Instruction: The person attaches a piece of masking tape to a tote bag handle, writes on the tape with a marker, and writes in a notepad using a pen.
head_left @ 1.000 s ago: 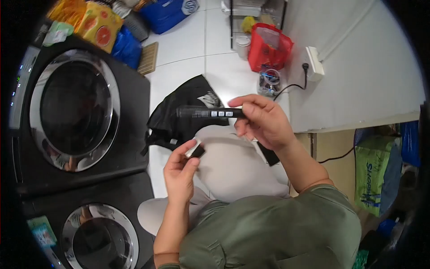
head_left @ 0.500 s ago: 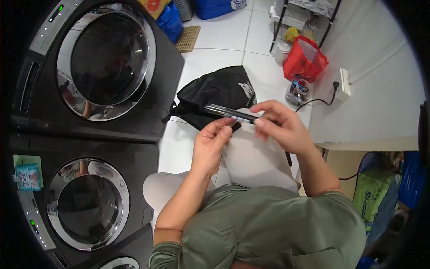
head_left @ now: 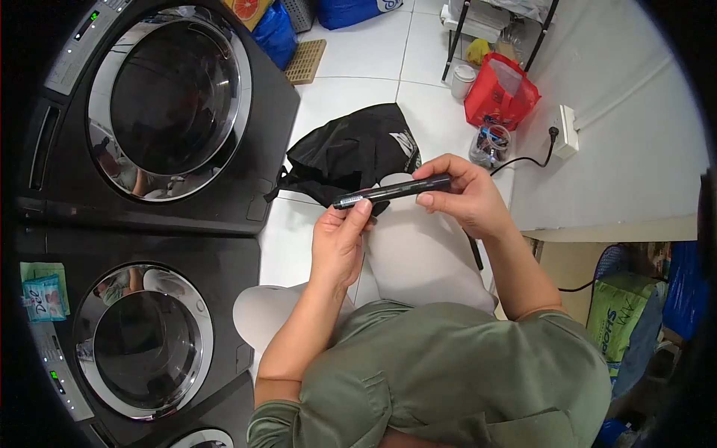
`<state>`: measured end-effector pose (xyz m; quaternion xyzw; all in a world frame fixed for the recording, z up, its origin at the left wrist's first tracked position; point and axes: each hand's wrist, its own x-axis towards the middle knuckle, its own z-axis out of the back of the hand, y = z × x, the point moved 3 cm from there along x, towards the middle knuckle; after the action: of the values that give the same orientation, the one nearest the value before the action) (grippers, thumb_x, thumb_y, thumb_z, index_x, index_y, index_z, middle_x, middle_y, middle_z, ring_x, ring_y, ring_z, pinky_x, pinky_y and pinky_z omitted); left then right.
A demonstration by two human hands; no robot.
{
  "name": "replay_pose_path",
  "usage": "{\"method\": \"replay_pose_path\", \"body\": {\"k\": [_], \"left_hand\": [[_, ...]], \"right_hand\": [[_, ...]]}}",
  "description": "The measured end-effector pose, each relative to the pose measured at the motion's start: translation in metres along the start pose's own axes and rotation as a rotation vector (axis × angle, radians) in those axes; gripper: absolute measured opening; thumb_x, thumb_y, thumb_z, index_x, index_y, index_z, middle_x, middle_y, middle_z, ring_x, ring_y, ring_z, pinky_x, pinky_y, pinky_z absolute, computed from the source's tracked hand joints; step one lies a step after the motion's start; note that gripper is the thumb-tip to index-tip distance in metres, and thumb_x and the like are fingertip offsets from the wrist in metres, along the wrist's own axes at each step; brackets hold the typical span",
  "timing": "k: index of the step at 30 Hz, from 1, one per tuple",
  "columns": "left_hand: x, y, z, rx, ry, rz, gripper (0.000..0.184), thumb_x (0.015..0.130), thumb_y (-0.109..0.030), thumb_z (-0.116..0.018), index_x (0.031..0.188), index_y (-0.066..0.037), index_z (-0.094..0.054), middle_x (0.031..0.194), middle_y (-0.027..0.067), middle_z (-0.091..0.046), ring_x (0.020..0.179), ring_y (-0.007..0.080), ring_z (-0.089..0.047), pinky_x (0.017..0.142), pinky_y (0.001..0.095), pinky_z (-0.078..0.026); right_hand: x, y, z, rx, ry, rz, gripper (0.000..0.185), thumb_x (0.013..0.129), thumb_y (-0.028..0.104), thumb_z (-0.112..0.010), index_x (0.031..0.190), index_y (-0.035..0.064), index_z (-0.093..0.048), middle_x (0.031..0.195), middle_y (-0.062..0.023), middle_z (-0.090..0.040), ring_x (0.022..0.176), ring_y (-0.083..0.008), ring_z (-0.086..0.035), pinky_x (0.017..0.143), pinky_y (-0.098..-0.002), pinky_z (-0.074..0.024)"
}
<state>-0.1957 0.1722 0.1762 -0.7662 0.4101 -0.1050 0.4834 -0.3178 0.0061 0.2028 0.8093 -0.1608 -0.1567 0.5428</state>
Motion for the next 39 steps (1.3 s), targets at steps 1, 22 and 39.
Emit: {"method": "replay_pose_path", "body": {"k": [1,22,39], "left_hand": [[0.0,0.0,0.0,0.023,-0.006,-0.008,0.017,0.093,-0.02,-0.067,0.101,-0.005,-0.066,0.097,0.0044,-0.07,0.082,0.0112,-0.058,0.073,0.0272,-0.045],[-0.007,-0.001,-0.011,0.183,0.002,-0.078,0.021,0.09,-0.014,-0.071,0.107,-0.003,-0.069,0.084,-0.0024,-0.064,0.072,0.0045,-0.049,0.062,0.018,-0.037],[-0.012,-0.024,-0.022,0.473,0.17,0.022,0.019,0.094,-0.017,-0.065,0.099,0.002,-0.067,0.085,-0.0012,-0.064,0.077,0.0054,-0.052,0.072,0.0206,-0.04]], "right_hand": [[0.0,-0.001,0.002,0.035,-0.017,0.011,0.03,0.082,0.004,-0.075,0.109,-0.0002,-0.063,0.091,-0.0027,-0.065,0.079,-0.0074,-0.059,0.071,-0.0206,-0.048],[-0.006,0.01,-0.017,-0.834,0.017,0.389,0.025,0.082,0.017,-0.077,0.097,0.0003,-0.068,0.079,-0.0031,-0.063,0.069,-0.0101,-0.056,0.061,-0.0273,-0.0452],[0.042,0.0,-0.041,-0.207,0.304,-0.01,0.009,0.089,0.008,-0.067,0.093,0.0038,-0.06,0.082,0.0019,-0.061,0.074,-0.0048,-0.055,0.063,-0.0229,-0.0456]]}}
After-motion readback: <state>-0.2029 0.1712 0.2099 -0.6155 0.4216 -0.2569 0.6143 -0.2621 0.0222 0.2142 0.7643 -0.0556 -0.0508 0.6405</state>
